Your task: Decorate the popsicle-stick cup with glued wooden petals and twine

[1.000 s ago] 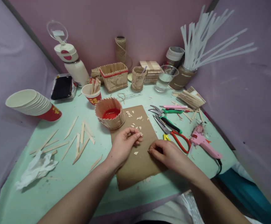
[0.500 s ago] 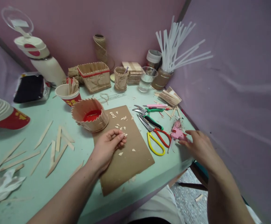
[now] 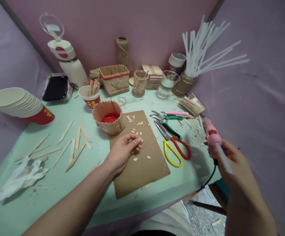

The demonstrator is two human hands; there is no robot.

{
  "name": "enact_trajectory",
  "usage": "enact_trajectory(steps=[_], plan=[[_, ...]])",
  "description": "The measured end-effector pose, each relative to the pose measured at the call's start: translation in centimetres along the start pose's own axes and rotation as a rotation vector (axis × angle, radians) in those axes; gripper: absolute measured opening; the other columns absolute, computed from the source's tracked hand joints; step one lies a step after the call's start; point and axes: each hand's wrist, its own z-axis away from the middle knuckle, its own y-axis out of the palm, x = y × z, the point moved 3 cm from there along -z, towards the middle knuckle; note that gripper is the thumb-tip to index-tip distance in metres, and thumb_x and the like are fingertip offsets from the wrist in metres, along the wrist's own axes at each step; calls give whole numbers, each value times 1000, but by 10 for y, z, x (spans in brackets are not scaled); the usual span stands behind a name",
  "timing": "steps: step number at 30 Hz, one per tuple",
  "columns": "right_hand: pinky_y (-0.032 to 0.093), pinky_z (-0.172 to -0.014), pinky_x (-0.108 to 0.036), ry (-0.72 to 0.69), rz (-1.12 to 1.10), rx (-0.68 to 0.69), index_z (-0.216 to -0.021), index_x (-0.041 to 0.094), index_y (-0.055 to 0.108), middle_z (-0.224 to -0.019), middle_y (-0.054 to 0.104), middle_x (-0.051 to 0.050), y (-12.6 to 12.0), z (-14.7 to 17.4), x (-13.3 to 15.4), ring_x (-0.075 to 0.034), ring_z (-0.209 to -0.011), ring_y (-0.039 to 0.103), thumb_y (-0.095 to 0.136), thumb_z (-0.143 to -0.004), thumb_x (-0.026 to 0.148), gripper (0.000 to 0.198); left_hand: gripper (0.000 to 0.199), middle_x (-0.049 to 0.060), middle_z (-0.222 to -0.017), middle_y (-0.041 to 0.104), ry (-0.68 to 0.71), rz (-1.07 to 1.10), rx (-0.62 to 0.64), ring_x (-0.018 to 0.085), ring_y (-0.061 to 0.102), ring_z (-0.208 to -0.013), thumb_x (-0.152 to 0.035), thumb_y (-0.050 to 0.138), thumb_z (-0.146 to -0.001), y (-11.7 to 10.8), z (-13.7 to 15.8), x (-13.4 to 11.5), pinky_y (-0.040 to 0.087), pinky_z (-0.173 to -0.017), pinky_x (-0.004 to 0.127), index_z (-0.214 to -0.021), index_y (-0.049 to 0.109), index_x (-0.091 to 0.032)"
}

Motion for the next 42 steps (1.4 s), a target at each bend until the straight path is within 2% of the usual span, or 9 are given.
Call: enact_trajectory(steps=[2, 5, 7, 10, 18, 32, 42], plan=[[51, -71, -35, 70, -241, 92, -107, 22, 69, -99, 71, -11, 18, 14, 13, -25, -83, 64, 57, -82, 62, 48, 34, 1, -69, 65, -6, 15, -2, 8, 56, -61, -33, 85, -61, -1, 0, 0, 42, -60, 20, -75, 62, -13], [52, -71, -36, 67, -520, 273, -101, 20, 70, -96, 72, -11, 52, 37, 26, -24, -80, 66, 59, -81, 62, 47, 32, 1, -68, 65, -9, 35, -5, 7, 55, -59, -32, 85, -62, -2, 0, 0, 41, -58, 20, -77, 63, -13], [51, -67, -35, 63, -581, 379, -97, 18, 70, -89, 72, -11, 70, 49, 28, -23, -74, 64, 55, -86, 60, 46, 31, 1, -69, 65, -20, 54, -10, 7, 56, -59, -31, 84, -64, -2, 0, 0, 42, -59, 20, -78, 63, -13], [48, -62, -32, 65, -583, 484, -98, 17, 70, -85, 71, -11, 85, 61, 25, -21, -71, 63, 45, -92, 58, 49, 28, 1, -70, 65, -41, 89, -14, 6, 56, -60, -28, 83, -66, -2, 0, 0, 43, -62, 19, -79, 63, -12], [45, -56, -29, -26, -414, 468, -91, 16, 69, -79, 68, -10, 88, 66, 34, -19, -64, 58, 44, -90, 63, 53, 26, 1, -68, 63, -44, 67, -8, 6, 51, -56, -29, 81, -68, -4, 0, 2, 37, -57, 20, -79, 64, -13], [44, -53, -28, -60, -391, 444, -87, 17, 69, -75, 67, -9, 88, 66, 43, -18, -62, 58, 43, -90, 63, 53, 30, 1, -67, 62, -31, 40, 7, 7, 48, -55, -34, 83, -64, -6, -1, 5, 34, -55, 21, -78, 64, -14], [47, -54, -28, -26, -393, 437, -85, 17, 70, -72, 68, -9, 91, 64, 39, -18, -60, 59, 45, -87, 67, 56, 31, 1, -66, 62, -25, 29, 6, 7, 48, -56, -35, 83, -63, -7, -2, 5, 34, -54, 21, -77, 65, -15]])
